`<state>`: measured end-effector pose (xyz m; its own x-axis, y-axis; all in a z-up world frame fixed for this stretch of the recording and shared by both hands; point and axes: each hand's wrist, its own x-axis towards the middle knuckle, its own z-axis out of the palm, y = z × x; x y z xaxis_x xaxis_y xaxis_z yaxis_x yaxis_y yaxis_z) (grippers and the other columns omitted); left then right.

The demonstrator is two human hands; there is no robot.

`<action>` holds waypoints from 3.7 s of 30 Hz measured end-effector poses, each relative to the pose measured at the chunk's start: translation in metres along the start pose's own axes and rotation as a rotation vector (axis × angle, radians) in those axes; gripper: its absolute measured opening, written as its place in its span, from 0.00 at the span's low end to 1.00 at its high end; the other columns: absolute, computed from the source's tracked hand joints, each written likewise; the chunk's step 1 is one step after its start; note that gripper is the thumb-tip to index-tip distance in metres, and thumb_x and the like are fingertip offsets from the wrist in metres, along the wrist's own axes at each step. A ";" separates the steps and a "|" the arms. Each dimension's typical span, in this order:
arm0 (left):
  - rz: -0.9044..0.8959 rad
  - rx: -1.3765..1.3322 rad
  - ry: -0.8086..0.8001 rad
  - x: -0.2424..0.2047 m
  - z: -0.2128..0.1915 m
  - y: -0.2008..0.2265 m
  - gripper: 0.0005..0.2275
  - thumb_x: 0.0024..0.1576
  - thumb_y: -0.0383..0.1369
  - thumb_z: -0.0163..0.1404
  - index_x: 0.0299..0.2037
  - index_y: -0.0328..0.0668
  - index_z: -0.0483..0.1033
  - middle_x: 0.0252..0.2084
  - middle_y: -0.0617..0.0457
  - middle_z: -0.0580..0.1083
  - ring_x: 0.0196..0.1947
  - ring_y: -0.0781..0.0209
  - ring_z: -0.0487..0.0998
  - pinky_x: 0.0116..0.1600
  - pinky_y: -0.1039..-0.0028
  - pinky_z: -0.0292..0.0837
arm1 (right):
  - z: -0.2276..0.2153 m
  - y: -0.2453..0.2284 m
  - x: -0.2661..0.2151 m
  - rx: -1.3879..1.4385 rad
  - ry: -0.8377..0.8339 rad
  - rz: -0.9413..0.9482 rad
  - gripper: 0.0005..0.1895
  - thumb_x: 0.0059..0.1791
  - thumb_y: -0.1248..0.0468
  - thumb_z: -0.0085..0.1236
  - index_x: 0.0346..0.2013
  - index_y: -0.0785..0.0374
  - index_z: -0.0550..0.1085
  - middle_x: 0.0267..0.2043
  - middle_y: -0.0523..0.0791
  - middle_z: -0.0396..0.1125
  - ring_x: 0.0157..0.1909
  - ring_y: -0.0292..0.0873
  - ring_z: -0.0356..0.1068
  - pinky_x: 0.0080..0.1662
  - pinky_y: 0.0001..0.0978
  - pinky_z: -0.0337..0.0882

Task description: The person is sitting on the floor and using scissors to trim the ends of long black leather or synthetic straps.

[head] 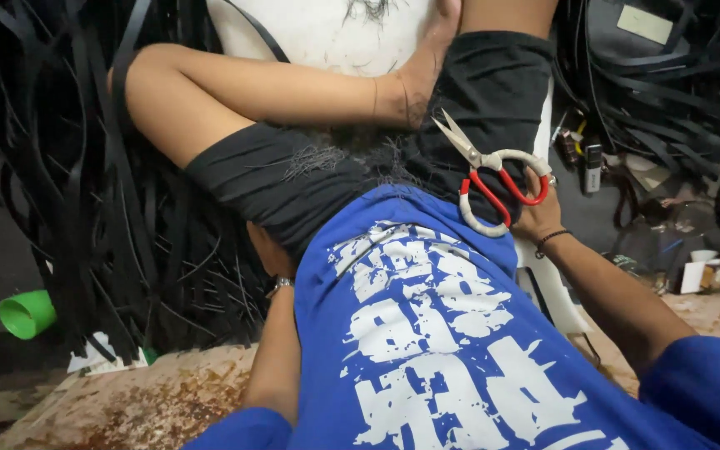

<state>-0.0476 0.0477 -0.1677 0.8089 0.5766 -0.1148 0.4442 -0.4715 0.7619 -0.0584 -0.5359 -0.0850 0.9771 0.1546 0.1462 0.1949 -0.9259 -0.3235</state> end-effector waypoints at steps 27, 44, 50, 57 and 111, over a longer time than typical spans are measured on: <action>0.470 0.354 -0.167 0.006 -0.029 0.069 0.22 0.64 0.29 0.45 0.69 0.28 0.61 0.69 0.33 0.62 0.70 0.39 0.61 0.75 0.59 0.53 | -0.030 0.006 0.009 0.434 -0.212 0.079 0.31 0.50 0.44 0.58 0.56 0.68 0.74 0.53 0.61 0.71 0.62 0.62 0.68 0.68 0.50 0.62; 0.826 0.891 -0.195 0.014 -0.131 0.200 0.16 0.48 0.20 0.51 0.48 0.31 0.77 0.46 0.45 0.74 0.14 0.52 0.69 0.22 0.69 0.66 | -0.150 -0.047 0.139 0.246 0.506 0.130 0.07 0.53 0.80 0.49 0.41 0.78 0.75 0.40 0.56 0.69 0.37 0.51 0.63 0.42 0.41 0.65; 0.809 0.850 -0.212 0.029 -0.135 0.199 0.08 0.52 0.28 0.57 0.40 0.37 0.79 0.25 0.49 0.75 0.17 0.50 0.71 0.24 0.67 0.66 | -0.201 -0.094 0.187 0.370 0.461 0.129 0.06 0.54 0.81 0.50 0.43 0.82 0.75 0.42 0.58 0.67 0.38 0.50 0.62 0.42 0.39 0.64; 1.025 0.322 0.294 0.083 -0.109 0.261 0.05 0.62 0.28 0.53 0.35 0.46 0.80 0.28 0.62 0.77 0.20 0.64 0.74 0.31 0.77 0.71 | -0.189 -0.104 0.196 0.348 0.160 0.079 0.08 0.52 0.73 0.63 0.46 0.70 0.78 0.36 0.56 0.68 0.39 0.63 0.70 0.44 0.51 0.68; 0.561 0.089 -0.997 -0.089 0.044 0.540 0.10 0.57 0.37 0.52 0.40 0.39 0.79 0.23 0.52 0.79 0.20 0.61 0.75 0.28 0.72 0.70 | -0.183 -0.127 0.197 1.783 0.180 0.619 0.08 0.50 0.68 0.53 0.43 0.68 0.72 0.40 0.53 0.76 0.37 0.38 0.71 0.42 0.24 0.69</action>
<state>0.1370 -0.2876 0.2261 0.8290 -0.4964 -0.2573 -0.0823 -0.5635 0.8220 0.0938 -0.4505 0.1556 0.9382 -0.1561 -0.3089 -0.1673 0.5768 -0.7996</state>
